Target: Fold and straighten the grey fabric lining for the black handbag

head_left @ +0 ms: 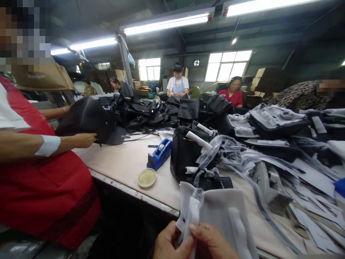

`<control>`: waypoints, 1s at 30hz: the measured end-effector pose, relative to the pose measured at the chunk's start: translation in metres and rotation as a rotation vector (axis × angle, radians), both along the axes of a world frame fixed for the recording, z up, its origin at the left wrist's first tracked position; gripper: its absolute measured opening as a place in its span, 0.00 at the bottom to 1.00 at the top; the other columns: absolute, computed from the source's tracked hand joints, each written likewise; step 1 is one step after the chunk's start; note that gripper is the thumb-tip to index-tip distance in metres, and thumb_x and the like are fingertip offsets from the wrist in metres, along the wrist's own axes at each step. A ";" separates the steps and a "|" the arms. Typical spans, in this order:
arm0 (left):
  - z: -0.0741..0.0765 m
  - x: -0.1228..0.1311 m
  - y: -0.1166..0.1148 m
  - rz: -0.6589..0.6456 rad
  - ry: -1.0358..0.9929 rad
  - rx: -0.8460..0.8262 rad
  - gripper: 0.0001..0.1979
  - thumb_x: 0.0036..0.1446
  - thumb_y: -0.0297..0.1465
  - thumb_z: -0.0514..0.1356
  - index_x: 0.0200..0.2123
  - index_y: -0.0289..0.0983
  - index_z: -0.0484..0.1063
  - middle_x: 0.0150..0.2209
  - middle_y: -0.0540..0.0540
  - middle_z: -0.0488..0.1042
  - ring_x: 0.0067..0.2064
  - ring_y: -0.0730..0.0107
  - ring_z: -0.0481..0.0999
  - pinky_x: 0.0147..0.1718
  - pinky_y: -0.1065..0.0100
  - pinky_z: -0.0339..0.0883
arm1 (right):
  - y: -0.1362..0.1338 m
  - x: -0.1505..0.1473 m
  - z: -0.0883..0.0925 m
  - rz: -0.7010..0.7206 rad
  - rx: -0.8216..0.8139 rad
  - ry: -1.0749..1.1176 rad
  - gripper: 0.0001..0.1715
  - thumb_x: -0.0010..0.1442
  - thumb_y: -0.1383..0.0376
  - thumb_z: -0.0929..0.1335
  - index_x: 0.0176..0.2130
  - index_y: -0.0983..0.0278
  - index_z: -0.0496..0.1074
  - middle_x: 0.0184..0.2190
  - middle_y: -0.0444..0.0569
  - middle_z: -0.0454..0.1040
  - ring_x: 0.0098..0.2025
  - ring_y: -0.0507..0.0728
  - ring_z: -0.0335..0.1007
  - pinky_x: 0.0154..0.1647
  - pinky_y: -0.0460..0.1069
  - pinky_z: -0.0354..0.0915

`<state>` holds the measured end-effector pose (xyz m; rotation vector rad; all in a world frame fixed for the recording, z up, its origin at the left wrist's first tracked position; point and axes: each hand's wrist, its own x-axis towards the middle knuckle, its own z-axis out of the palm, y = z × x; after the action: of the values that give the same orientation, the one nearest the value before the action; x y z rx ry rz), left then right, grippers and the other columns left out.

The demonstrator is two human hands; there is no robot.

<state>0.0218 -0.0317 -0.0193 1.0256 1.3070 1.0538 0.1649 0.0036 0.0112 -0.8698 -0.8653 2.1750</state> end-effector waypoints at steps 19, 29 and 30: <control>0.004 -0.020 0.004 -0.247 -0.041 -0.043 0.32 0.50 0.53 0.66 0.44 0.30 0.79 0.36 0.41 0.81 0.38 0.60 0.76 0.35 0.67 0.67 | 0.013 0.041 0.030 0.262 0.672 -0.750 0.14 0.58 0.66 0.65 0.34 0.63 0.81 0.27 0.43 0.76 0.31 0.54 0.67 0.32 0.46 0.60; 0.027 -0.017 0.010 -0.294 0.084 -0.015 0.25 0.54 0.49 0.64 0.37 0.29 0.80 0.30 0.45 0.76 0.31 0.67 0.69 0.30 0.70 0.61 | 0.012 0.054 0.035 0.414 1.501 -0.896 0.10 0.64 0.64 0.67 0.38 0.61 0.79 0.32 0.50 0.78 0.31 0.56 0.69 0.30 0.48 0.58; 0.027 -0.015 0.010 -0.289 0.124 -0.007 0.24 0.54 0.47 0.64 0.35 0.29 0.80 0.28 0.46 0.75 0.31 0.68 0.68 0.29 0.70 0.60 | 0.014 0.046 0.033 0.380 1.610 -0.944 0.09 0.64 0.65 0.68 0.35 0.62 0.79 0.32 0.50 0.78 0.31 0.56 0.68 0.31 0.49 0.56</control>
<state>0.0068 -0.0217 0.0081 1.2489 1.2155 0.7763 0.2107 0.0177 0.0446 -0.7308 -2.7125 0.4916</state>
